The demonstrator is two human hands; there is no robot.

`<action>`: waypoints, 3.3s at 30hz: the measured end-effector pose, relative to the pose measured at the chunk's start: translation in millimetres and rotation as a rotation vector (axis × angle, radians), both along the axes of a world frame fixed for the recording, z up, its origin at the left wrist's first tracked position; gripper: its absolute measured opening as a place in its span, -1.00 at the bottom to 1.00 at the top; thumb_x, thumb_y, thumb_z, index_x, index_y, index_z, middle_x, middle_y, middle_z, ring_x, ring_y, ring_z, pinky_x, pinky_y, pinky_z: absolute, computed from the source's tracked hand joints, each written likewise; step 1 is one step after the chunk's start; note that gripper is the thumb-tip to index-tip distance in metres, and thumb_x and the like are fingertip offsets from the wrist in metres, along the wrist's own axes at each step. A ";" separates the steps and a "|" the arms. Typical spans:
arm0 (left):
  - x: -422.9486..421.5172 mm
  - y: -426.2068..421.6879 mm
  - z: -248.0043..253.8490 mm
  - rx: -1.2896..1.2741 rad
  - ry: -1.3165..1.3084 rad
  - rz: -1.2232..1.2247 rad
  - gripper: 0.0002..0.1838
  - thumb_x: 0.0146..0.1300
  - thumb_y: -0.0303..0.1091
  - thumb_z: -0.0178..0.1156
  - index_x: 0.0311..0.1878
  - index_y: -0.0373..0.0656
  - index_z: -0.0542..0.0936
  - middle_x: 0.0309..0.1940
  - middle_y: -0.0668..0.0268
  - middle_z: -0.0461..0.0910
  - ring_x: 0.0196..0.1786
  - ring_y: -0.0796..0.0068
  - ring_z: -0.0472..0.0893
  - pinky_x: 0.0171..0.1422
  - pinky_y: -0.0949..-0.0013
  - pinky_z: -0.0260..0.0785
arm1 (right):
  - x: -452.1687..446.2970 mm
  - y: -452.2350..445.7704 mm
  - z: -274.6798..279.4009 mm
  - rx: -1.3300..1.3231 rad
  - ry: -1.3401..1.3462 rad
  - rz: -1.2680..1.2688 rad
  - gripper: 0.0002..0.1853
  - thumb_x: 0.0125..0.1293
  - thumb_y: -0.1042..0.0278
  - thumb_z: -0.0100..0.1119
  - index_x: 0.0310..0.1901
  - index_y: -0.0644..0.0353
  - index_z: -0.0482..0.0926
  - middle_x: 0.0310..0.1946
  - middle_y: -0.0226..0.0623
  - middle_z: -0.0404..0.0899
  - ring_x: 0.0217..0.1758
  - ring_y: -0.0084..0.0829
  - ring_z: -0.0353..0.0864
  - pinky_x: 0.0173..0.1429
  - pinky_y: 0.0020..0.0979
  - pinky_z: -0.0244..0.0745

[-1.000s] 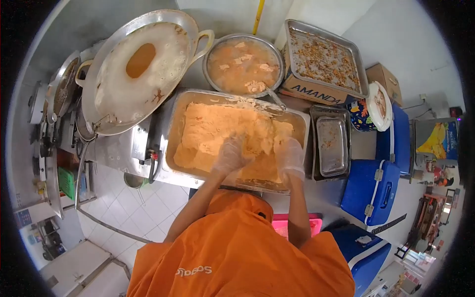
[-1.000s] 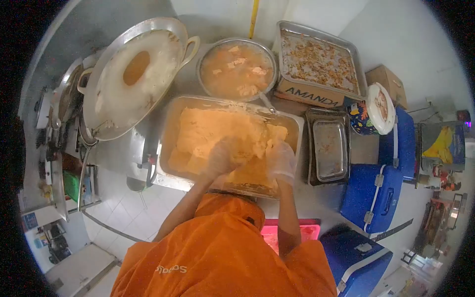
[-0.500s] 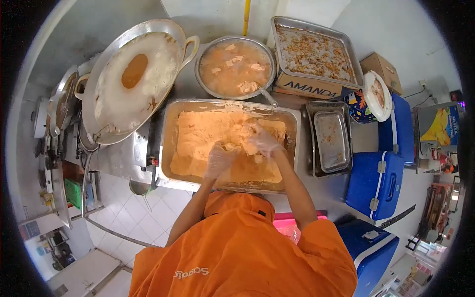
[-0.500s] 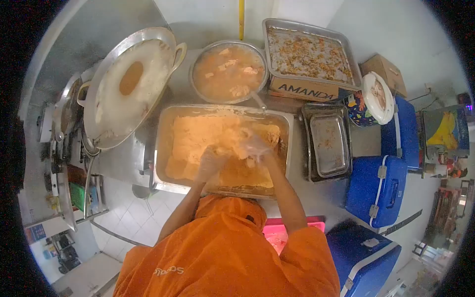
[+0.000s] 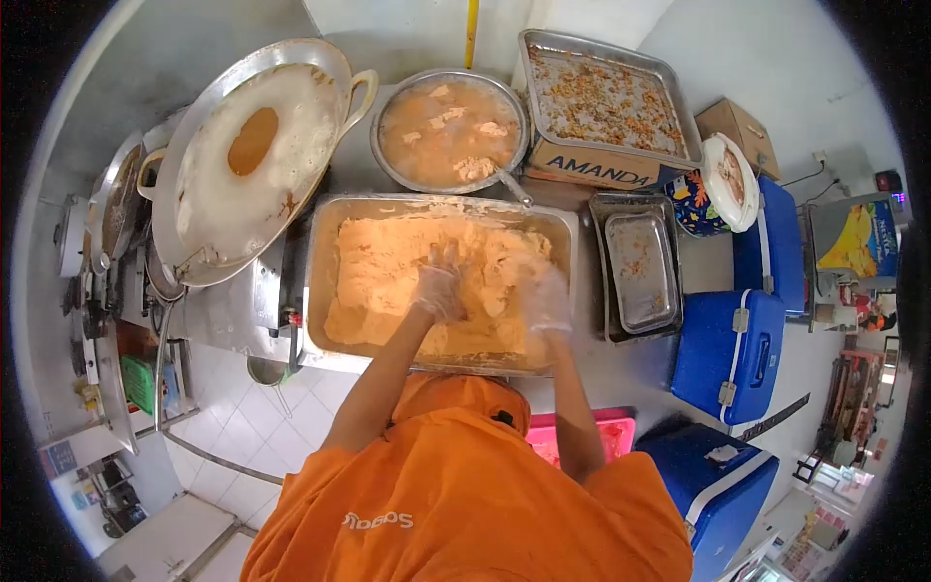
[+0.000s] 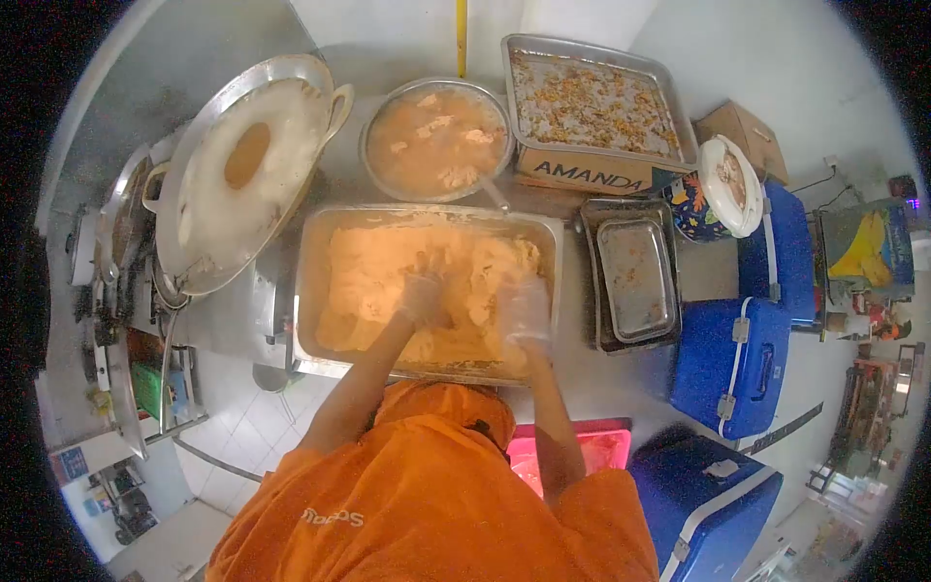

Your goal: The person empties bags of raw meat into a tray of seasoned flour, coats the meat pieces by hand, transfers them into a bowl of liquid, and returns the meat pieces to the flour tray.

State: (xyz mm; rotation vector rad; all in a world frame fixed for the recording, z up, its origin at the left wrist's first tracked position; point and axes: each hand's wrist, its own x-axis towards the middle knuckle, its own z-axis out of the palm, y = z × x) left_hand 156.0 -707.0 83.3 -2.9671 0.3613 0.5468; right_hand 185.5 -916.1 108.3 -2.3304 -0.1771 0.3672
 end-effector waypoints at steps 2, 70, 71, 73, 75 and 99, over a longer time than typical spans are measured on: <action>5.4 -1.8 -29.4 0.039 0.090 0.048 0.08 0.20 0.34 0.31 0.58 -0.27 0.27 0.42 -0.15 0.46 0.46 0.03 0.50 0.44 -0.11 0.41 | -7.6 17.6 -41.8 -0.295 -0.201 0.366 -0.68 0.38 0.46 0.10 0.13 0.23 0.63 -0.14 0.06 0.69 -0.01 0.03 0.69 0.13 -0.13 0.58; -158.1 114.5 -41.8 -0.606 -0.331 0.823 -0.71 0.44 -0.21 0.16 -0.27 -0.19 0.72 -0.49 0.04 0.63 -0.39 0.07 0.61 -0.30 0.18 0.46 | -66.6 142.3 -49.3 0.306 -0.216 0.415 -0.54 0.34 0.29 0.21 0.26 0.18 0.60 -0.04 -0.11 0.70 0.05 -0.11 0.67 0.12 -0.14 0.56; -150.1 96.3 -34.8 -0.821 -0.264 0.850 -0.69 0.46 -0.17 0.13 -0.25 -0.18 0.72 -0.51 0.07 0.60 -0.40 0.13 0.60 -0.30 0.18 0.44 | -62.5 137.8 -56.7 0.042 -0.315 0.540 -0.50 0.39 0.21 0.19 0.33 0.14 0.55 0.07 -0.13 0.66 0.13 -0.14 0.64 0.20 -0.16 0.52; -134.3 64.9 -23.0 -1.058 -0.057 0.887 -0.63 0.50 -0.07 0.11 -0.23 -0.17 0.71 -0.49 0.15 0.60 -0.37 0.25 0.59 -0.24 0.21 0.44 | -46.7 135.8 -79.3 -0.088 -0.250 0.606 -0.42 0.48 0.04 0.13 0.46 0.07 0.45 0.28 -0.19 0.56 0.28 -0.18 0.56 0.37 -0.18 0.43; -122.5 39.9 -3.9 -1.100 0.187 0.942 -0.56 0.53 0.01 0.10 -0.24 -0.18 0.70 -0.41 0.21 0.65 -0.28 0.33 0.61 -0.13 0.24 0.47 | -37.9 134.4 -90.9 0.588 0.295 0.277 -0.35 0.56 -0.12 0.03 0.56 0.01 0.35 0.47 -0.26 0.41 0.42 -0.20 0.45 0.51 -0.18 0.31; -161.3 66.1 38.7 -0.530 -0.425 0.986 -0.66 0.44 -0.09 0.24 -0.31 -0.15 0.73 -0.42 -0.06 0.67 -0.37 -0.09 0.67 -0.26 -0.03 0.49 | 35.2 133.4 -16.0 0.174 -0.386 0.330 -0.67 0.50 0.18 0.11 -0.12 0.35 0.63 -0.27 0.23 0.62 -0.09 0.02 0.66 -0.03 -0.05 0.52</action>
